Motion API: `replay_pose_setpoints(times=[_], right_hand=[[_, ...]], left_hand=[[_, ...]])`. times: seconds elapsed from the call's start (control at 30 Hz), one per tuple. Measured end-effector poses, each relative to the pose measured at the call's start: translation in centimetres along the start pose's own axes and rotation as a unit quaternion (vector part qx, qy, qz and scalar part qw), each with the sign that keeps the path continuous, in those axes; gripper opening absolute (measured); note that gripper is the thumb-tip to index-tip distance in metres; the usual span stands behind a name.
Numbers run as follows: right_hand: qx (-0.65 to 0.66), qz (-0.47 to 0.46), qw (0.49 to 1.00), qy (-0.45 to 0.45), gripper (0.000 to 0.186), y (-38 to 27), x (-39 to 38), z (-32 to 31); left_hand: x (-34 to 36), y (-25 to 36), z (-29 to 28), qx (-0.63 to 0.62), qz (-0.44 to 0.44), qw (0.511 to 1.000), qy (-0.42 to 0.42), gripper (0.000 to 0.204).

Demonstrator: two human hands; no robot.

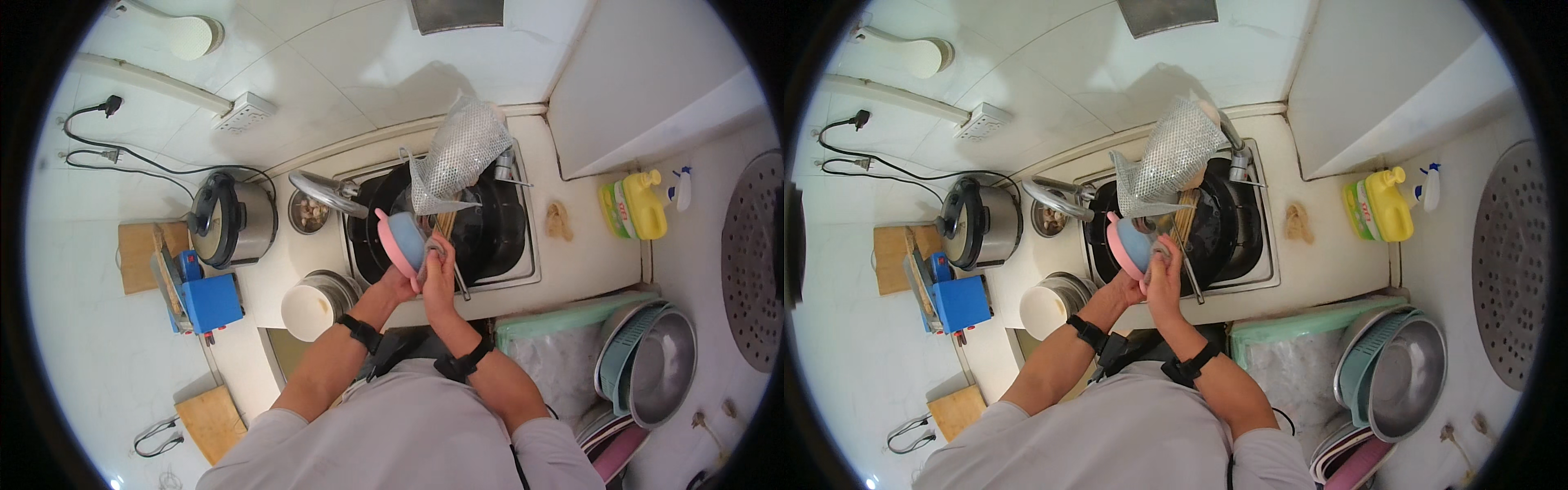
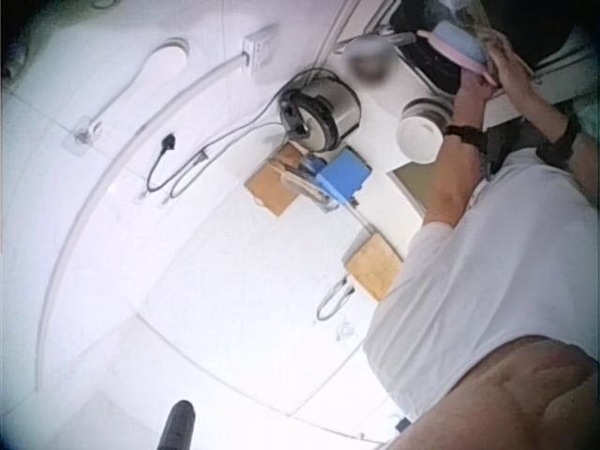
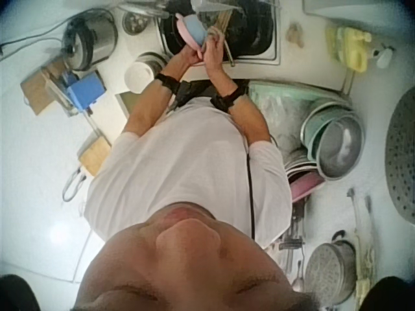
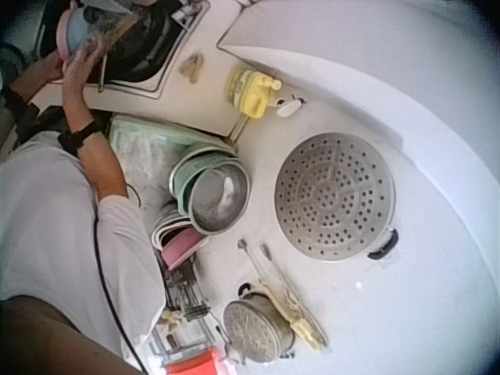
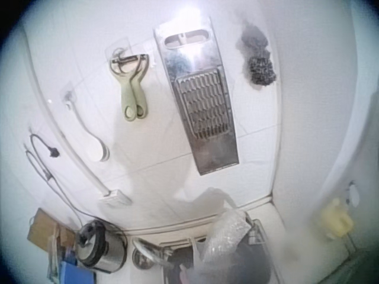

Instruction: The person washes several kitchen items in a sink using a pink sponge and running water. They scrub and rinse a metal bowl, a white bowl, a small metal pot, and a pink mug, then place each item aside after cleaning.

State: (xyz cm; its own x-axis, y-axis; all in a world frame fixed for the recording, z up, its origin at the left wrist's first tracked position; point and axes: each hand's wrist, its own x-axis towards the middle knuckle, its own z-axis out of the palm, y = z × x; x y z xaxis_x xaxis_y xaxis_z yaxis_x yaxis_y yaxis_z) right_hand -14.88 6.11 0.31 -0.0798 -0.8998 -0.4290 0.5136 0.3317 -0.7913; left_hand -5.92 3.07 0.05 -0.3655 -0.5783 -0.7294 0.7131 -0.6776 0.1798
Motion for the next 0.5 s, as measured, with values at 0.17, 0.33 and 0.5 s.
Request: replay_pose_setpoints(times=[0.17,0.33,0.5], right_hand=[[-0.167,0.008,0.978,-0.125,0.036,-1.4,5.9,-1.2],[-0.023,0.06,0.997,-0.041,0.03,-0.3,4.6,-2.3],[-0.187,-0.176,0.961,-0.103,0.032,-0.8,-0.6,-0.1]], left_hand=[[-1.5,-1.1,-1.2,0.075,-0.045,0.994,0.069,0.043],[-1.9,-0.8,-4.0,0.011,-0.144,0.989,0.027,0.055],[-0.1,-0.1,-4.4,-0.054,-0.05,0.997,-0.033,0.047]])
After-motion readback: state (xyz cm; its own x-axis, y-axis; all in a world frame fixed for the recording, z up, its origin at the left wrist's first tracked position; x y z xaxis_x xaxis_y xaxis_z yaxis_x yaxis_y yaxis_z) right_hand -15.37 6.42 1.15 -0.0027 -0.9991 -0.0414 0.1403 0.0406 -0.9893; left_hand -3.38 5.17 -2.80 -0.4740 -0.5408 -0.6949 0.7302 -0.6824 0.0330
